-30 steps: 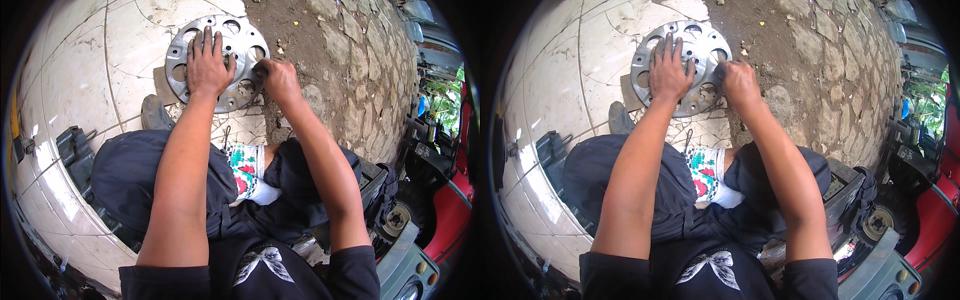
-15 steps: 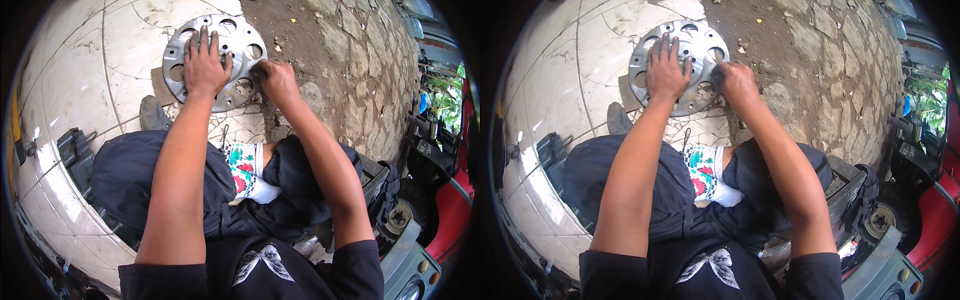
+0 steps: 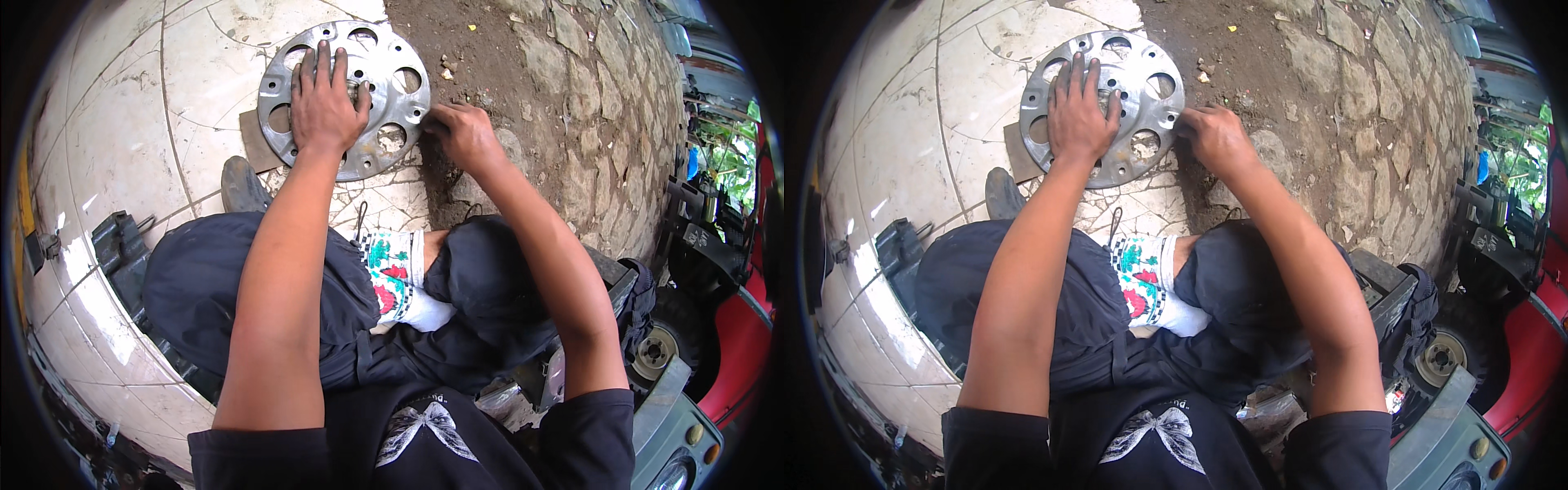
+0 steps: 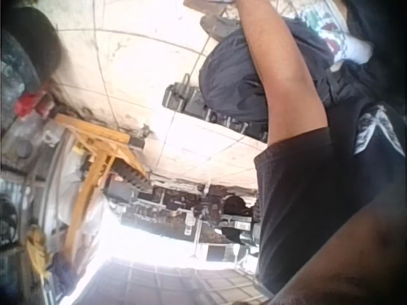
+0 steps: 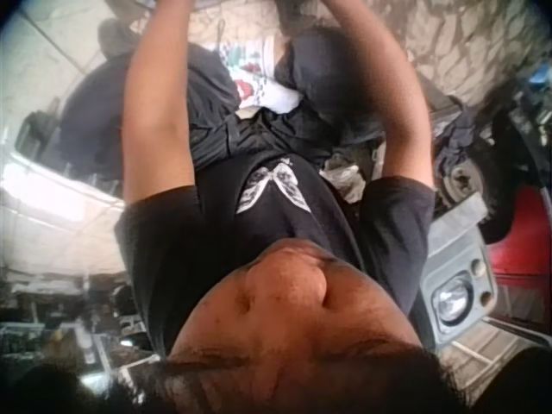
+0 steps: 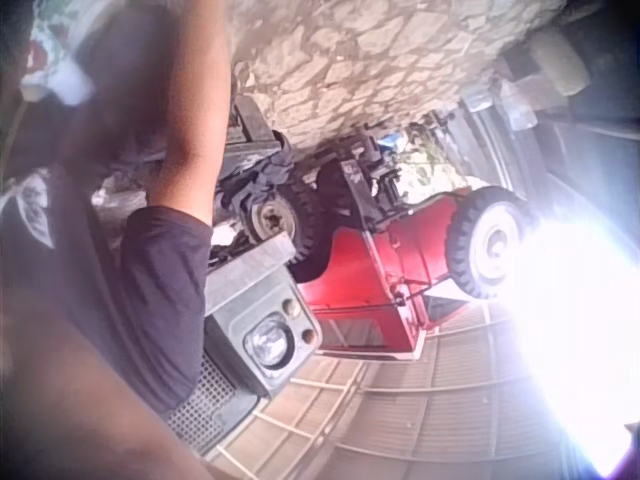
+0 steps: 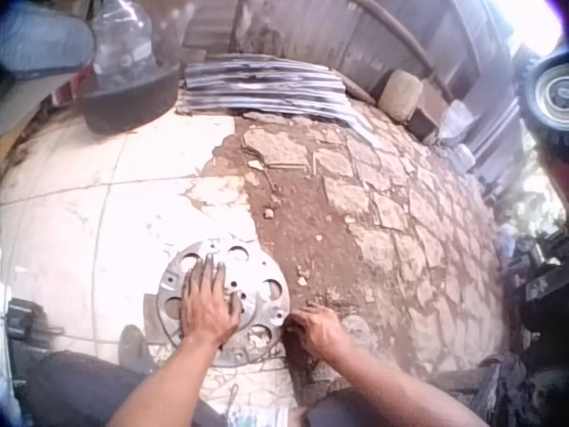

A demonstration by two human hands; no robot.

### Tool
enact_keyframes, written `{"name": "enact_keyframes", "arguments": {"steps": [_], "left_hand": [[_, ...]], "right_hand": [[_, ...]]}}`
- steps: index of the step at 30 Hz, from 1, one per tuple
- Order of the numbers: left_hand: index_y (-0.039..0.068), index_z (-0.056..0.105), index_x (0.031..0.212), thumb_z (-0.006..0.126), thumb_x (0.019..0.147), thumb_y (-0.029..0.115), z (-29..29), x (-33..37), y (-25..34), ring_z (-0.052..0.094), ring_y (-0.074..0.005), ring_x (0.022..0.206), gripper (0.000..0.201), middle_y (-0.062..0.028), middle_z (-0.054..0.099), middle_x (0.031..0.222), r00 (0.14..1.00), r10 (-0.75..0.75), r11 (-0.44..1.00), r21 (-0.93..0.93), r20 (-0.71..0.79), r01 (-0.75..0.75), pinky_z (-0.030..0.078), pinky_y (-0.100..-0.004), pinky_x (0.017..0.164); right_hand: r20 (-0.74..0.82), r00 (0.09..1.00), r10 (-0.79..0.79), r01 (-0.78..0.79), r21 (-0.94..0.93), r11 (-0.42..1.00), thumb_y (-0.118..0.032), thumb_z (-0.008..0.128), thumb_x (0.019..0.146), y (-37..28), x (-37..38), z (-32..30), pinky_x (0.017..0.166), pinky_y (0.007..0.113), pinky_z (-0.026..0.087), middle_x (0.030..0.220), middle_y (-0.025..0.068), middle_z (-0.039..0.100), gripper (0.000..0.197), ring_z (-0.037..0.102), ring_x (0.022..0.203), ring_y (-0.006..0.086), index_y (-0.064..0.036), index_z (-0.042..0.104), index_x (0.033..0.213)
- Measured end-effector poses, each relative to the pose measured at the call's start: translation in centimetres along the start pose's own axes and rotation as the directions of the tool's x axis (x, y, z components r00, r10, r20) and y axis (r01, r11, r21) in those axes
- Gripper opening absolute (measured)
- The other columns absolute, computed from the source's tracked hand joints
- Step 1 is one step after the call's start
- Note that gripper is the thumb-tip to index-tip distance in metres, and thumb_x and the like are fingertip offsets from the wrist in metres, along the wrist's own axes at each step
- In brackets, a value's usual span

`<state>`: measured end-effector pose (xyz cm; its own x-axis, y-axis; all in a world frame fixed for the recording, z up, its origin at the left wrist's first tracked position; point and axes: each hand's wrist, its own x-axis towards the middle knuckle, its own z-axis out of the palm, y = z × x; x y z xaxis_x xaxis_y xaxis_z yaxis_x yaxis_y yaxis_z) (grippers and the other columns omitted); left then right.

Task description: The person sits on the floor and scrubs a metal wheel hub with a small abrasive pad, repeatedly rubbing the surface and edges. The person flips the hub over to clean both sides and continues scrubbing until the end of the clip.

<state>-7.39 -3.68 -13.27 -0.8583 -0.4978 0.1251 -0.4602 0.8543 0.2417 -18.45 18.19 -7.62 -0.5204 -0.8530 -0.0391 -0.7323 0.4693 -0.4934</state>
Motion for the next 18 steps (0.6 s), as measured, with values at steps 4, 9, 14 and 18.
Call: {"name": "enact_keyframes", "arguments": {"steps": [4,9,14,18], "left_hand": [[0.012,0.043,0.163,0.050,0.104,0.050,-0.1,-0.1,0.1,0.028,-0.0328,0.160,0.070,-0.0122,0.033,0.173,1.000,0.011,1.000,-0.008,0.007,-0.011,0.022,-0.0476,0.132],[0.011,0.044,0.162,0.050,0.104,0.049,0.3,-0.1,-0.2,0.028,-0.0331,0.160,0.070,-0.0135,0.033,0.173,0.999,0.027,0.999,-0.037,-0.027,-0.028,0.020,-0.0468,0.133],[0.012,0.044,0.162,0.050,0.104,0.049,0.2,-0.5,-0.2,0.029,-0.0333,0.160,0.069,-0.0135,0.035,0.172,0.999,0.025,0.999,-0.042,-0.031,-0.026,0.021,-0.0468,0.133],[0.012,0.044,0.162,0.051,0.104,0.049,0.3,-0.5,-0.1,0.029,-0.0334,0.159,0.070,-0.0136,0.035,0.172,0.998,0.036,0.997,-0.068,-0.047,-0.039,0.021,-0.0470,0.133]], "right_hand": [[-0.026,0.999,-0.020,0.020,-0.012,1.000,-0.007,0.072,0.090,0.3,-1.1,0.0,0.090,0.045,0.059,0.099,0.0140,0.079,0.016,0.074,0.094,0.0374,-0.0056,0.078,0.105],[-0.125,0.930,0.346,-0.332,0.117,0.936,-0.008,0.079,0.089,-1.8,-1.1,-1.4,0.090,0.042,0.061,0.103,0.0147,0.080,0.021,0.078,0.096,0.0331,-0.0053,0.080,0.109],[-0.225,0.910,0.347,-0.318,0.156,0.935,-0.012,0.083,0.087,-1.6,-1.2,-0.8,0.087,0.040,0.061,0.102,0.0160,0.080,0.024,0.079,0.095,0.0322,-0.0043,0.079,0.110],[-0.216,0.943,0.252,-0.232,0.114,0.966,-0.010,0.080,0.086,-2.5,-1.0,0.6,0.084,0.043,0.060,0.098,0.0154,0.079,0.016,0.077,0.092,0.0348,-0.0052,0.079,0.102]]}}
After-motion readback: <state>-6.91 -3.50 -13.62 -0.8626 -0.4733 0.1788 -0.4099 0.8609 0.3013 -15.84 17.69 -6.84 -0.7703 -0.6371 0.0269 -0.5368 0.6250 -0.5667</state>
